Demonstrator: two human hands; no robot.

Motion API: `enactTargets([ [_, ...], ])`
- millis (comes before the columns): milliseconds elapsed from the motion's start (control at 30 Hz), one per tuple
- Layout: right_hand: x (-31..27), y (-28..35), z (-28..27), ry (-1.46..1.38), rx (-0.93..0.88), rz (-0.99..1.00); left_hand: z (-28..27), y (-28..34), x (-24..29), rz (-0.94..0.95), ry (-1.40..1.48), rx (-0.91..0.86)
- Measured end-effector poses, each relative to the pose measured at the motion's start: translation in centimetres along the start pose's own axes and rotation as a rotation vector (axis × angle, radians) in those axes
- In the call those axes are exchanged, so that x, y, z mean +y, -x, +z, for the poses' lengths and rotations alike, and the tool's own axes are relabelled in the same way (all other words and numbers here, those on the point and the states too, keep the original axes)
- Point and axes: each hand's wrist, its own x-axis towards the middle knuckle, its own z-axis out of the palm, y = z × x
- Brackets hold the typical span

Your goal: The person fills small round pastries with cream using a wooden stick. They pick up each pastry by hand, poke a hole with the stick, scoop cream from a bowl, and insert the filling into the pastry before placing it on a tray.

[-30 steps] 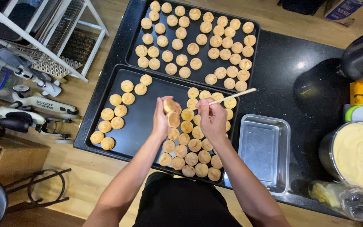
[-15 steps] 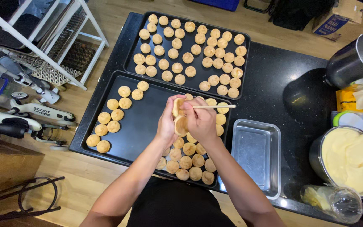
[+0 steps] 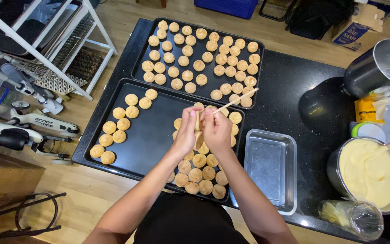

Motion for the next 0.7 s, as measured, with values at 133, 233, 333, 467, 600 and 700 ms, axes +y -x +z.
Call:
enactTargets([
  [133, 0.5, 0.2, -0.1, -0.229, 0.018, -0.156, 0.0, 0.6, 0.2, -0.176, 0.102, 0.006],
  [233, 0.0, 0.5, -0.6, 0.179, 0.018, -0.547, 0.2, 0.3, -0.7, -0.107, 0.044, 0.003],
  [333, 0.1, 0.4, -0.4, 0.047, 0.014, -0.331, 0.2, 0.6, -1.4, -0.077, 0.062, -0.015],
  [467, 0.0, 1.1, -0.7, -0.254, 0.077, -0.179, 0.0, 0.6, -0.8, -0.327, 0.452, 0.063],
  [600, -1.8, 3.1, -2.4, -0.022, 0.23, -0.414, -0.7, 0.5, -0.4, -0.509, 0.794, 0.106],
  [700, -2.5, 3.5, -1.4, 0.203, 0.007, -0.628, -0.7, 0.8, -0.6, -0.462, 0.873, 0.074],
])
